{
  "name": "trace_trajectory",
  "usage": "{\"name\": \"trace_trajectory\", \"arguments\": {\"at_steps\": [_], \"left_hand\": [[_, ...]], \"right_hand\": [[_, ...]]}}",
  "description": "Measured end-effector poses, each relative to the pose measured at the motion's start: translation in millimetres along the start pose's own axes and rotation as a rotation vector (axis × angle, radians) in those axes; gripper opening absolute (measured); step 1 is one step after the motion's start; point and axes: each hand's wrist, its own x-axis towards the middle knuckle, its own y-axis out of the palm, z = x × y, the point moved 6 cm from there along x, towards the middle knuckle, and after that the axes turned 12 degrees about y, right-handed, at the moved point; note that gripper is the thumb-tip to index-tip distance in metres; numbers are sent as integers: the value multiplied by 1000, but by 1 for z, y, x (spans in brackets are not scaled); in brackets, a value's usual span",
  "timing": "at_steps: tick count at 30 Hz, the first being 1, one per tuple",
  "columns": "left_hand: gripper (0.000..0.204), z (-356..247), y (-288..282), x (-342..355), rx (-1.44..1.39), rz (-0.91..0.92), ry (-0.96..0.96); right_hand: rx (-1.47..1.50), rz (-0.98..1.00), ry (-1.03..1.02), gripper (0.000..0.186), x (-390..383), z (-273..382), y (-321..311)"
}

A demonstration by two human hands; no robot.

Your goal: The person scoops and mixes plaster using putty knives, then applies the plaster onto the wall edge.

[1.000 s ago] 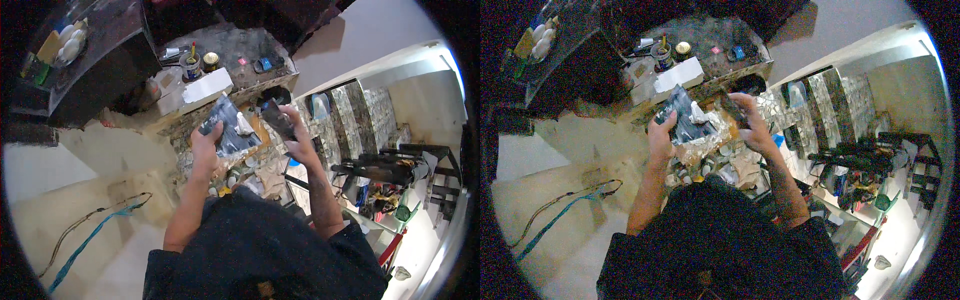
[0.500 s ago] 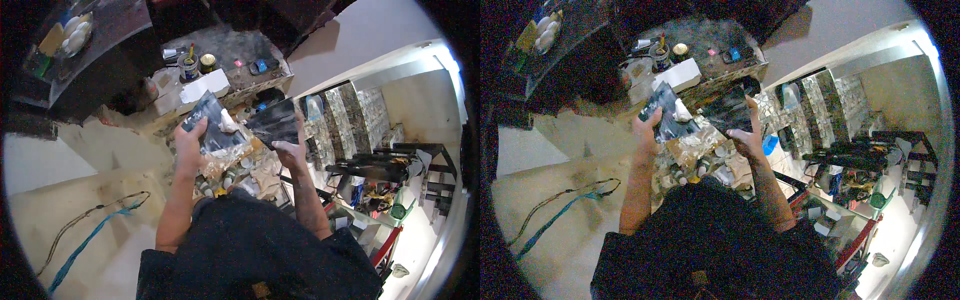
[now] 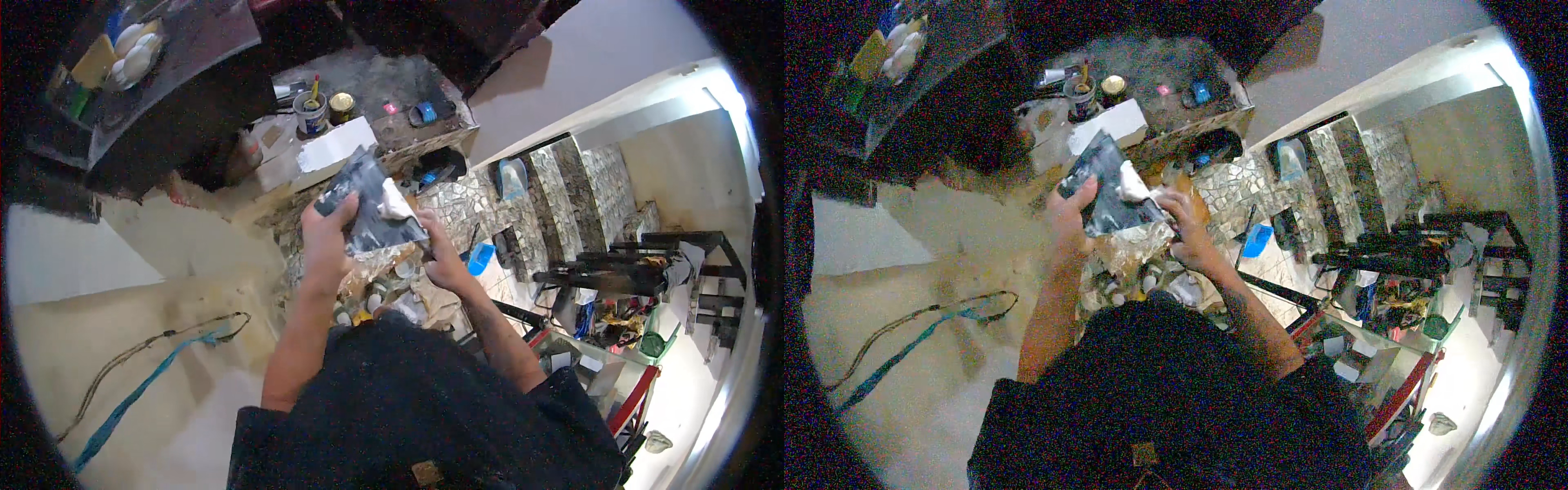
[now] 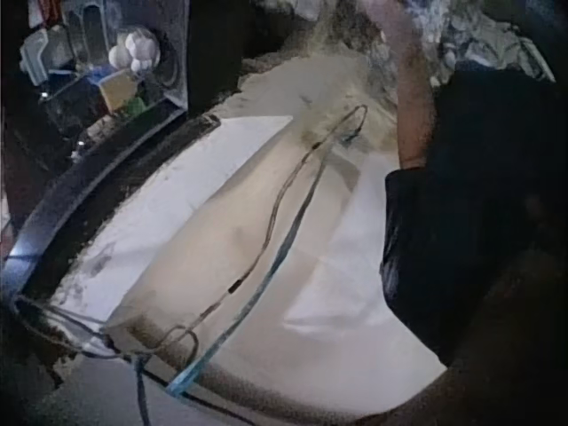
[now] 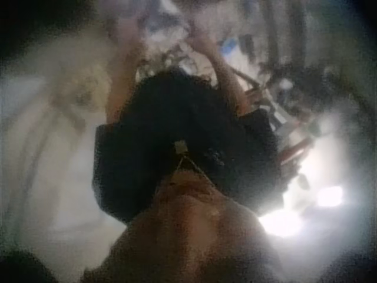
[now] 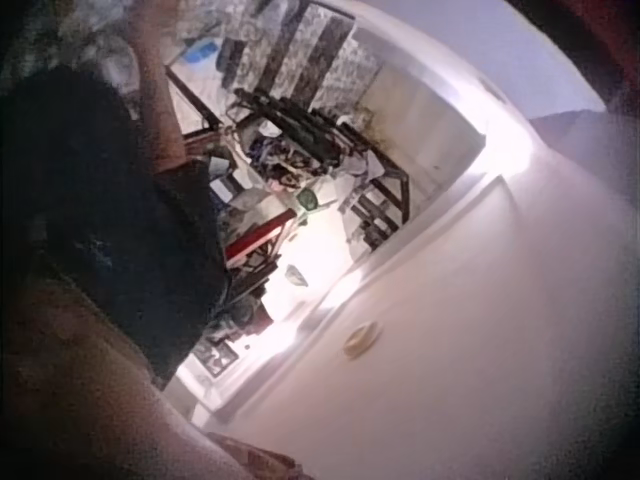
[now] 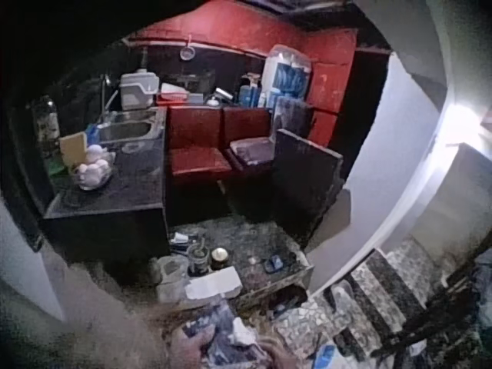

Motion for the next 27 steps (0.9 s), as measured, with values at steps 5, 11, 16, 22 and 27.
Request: {"name": "trace_trajectory", "arguments": {"at_steps": [5, 11, 16, 22, 27], "left_hand": [[25, -6, -11, 3, -12, 74, 41], [17, 7, 0, -1, 119, 194, -72], [17, 3, -12, 23, 495, 89, 143], [24, 22, -52, 60, 351, -17, 33], [23, 21, -54, 47, 136, 25, -67]], "right_hand": [[204, -176, 53, 61, 0, 28, -43], [-417, 31, -103, 53, 39, 94, -19], [-749, 46, -148, 58, 28, 55, 15], [-579, 414, -66, 48, 18, 30, 22], [77, 181, -9, 55, 17, 73, -39]]}}
